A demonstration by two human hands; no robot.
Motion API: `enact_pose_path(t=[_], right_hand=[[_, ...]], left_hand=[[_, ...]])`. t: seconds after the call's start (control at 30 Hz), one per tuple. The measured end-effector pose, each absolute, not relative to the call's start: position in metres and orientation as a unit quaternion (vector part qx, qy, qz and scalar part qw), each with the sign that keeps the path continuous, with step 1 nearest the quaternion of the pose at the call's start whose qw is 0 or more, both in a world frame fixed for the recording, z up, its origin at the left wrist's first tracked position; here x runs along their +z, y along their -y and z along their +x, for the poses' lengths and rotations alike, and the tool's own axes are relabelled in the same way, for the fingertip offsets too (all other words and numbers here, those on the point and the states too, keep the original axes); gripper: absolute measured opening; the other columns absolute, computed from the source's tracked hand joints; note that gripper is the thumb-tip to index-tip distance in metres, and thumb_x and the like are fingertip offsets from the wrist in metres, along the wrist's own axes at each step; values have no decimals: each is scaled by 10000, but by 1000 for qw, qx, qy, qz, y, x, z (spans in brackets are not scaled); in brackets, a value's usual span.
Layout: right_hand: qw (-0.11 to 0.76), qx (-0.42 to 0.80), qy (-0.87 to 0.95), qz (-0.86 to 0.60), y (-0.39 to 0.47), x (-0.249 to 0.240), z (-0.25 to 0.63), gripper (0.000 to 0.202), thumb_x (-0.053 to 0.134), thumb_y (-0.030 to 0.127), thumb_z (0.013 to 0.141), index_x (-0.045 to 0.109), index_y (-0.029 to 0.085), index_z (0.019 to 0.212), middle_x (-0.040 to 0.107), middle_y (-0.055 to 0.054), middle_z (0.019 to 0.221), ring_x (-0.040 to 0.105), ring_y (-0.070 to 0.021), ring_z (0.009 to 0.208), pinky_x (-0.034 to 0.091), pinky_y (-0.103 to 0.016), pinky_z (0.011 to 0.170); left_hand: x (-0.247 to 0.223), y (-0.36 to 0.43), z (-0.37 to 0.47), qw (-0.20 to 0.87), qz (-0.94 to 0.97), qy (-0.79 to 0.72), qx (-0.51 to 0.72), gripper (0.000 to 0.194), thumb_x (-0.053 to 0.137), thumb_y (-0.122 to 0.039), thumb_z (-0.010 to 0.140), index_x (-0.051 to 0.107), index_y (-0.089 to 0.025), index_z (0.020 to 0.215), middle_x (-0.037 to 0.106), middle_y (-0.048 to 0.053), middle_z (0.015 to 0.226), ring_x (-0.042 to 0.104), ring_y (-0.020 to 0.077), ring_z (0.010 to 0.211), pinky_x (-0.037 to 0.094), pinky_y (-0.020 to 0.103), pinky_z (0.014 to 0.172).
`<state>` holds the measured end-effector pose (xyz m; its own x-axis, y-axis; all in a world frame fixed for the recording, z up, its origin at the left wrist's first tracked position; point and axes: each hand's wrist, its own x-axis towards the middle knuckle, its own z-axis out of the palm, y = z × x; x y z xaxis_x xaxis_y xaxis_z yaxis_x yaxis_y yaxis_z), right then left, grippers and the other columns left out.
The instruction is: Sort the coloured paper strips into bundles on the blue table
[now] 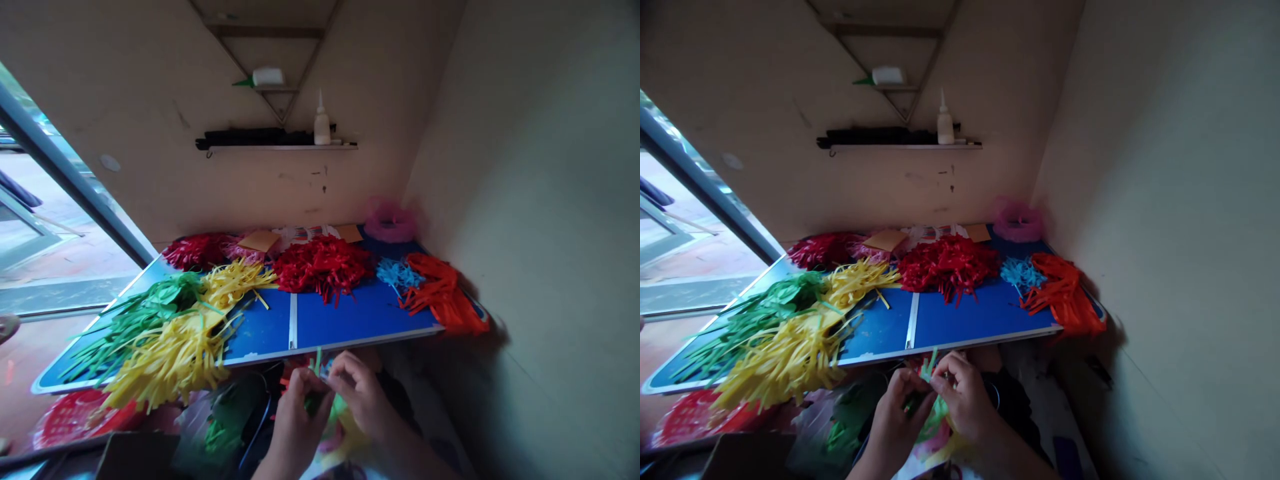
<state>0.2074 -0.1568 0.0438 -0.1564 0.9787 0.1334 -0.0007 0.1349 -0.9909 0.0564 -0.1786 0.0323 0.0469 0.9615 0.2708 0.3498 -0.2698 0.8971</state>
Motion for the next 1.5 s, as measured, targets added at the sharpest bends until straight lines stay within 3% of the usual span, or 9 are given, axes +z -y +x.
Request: enact_pose_path(t=[0.2, 0.37, 0.57, 0.7, 0.8, 1.0, 1.23, 1.4, 1.5], right_hand=[[655, 658, 284, -239, 152, 71, 238, 324, 704, 392, 848, 491, 212, 683, 376, 73, 566, 366, -99, 540, 413, -237, 633], [572, 749, 292, -164, 164, 104, 236, 294, 746, 379, 816, 513, 223, 729, 292, 99, 516, 175, -76, 449, 263, -184, 430], [759, 537, 300, -211, 158, 137, 335, 272, 788, 293, 759, 527, 220, 734, 187, 112, 526, 74, -77, 450, 151, -189, 384], [851, 268, 306, -331, 144, 131, 393, 291, 799, 309, 721, 522, 217, 737, 315, 109, 499, 178, -76, 424, 164, -201, 377], [775, 187, 385, -466, 138, 112, 361, 260, 727, 423, 794, 562, 223, 778, 460, 76, 532, 340, -95, 453, 256, -208, 419], [400, 524, 623, -422, 142, 76, 265, 336, 586, 516, 877, 564, 196, 778, 501, 37, 648, 435, -117, 604, 366, -235, 584], [649, 406, 382, -518, 124, 67, 381, 377, 712, 562, 739, 585, 227, 854, 371, 85, 569, 236, -81, 460, 202, -202, 417], [382, 476, 663, -434, 134, 68, 289, 246, 708, 421, 785, 674, 179, 817, 583, 15, 696, 480, -129, 637, 390, -234, 579], [422, 473, 645, -426, 133, 61, 278, 327, 708, 416, 787, 618, 164, 599, 537, 20, 579, 460, -120, 573, 388, -242, 556]], left_hand=[[30, 168, 34, 194, 747, -509, 380, 153, 586, -248, 823, 562, -220, 972, 683, 16, 792, 668, 169, 715, 543, 273, 670], [47, 149, 73, 165, 850, -403, 298, 345, 616, -171, 756, 636, -218, 1098, 723, 80, 1016, 656, 251, 1014, 333, 524, 1108], [40, 127, 59, 313, 807, -434, 252, 215, 486, -262, 914, 685, -201, 856, 688, 37, 723, 620, 166, 674, 456, 249, 619], [44, 116, 12, 297, 795, -460, 261, 286, 513, -387, 923, 688, -196, 802, 685, 28, 711, 593, 156, 668, 417, 241, 636], [60, 117, 20, 283, 799, -474, 240, 317, 488, -398, 937, 681, -203, 778, 678, 24, 693, 584, 162, 674, 402, 244, 630], [74, 129, 59, 226, 833, -450, 230, 311, 456, -338, 958, 618, -208, 727, 661, 10, 676, 570, 167, 682, 396, 268, 680], [48, 133, 3, 228, 824, -472, 214, 258, 485, -350, 942, 652, -222, 793, 695, 14, 723, 609, 173, 697, 414, 255, 663], [80, 130, 61, 236, 844, -424, 229, 255, 455, -306, 954, 631, -218, 792, 697, 17, 748, 613, 175, 708, 427, 291, 729], [85, 126, 67, 224, 858, -402, 229, 251, 444, -302, 950, 641, -222, 816, 705, 27, 774, 624, 182, 732, 449, 292, 733]])
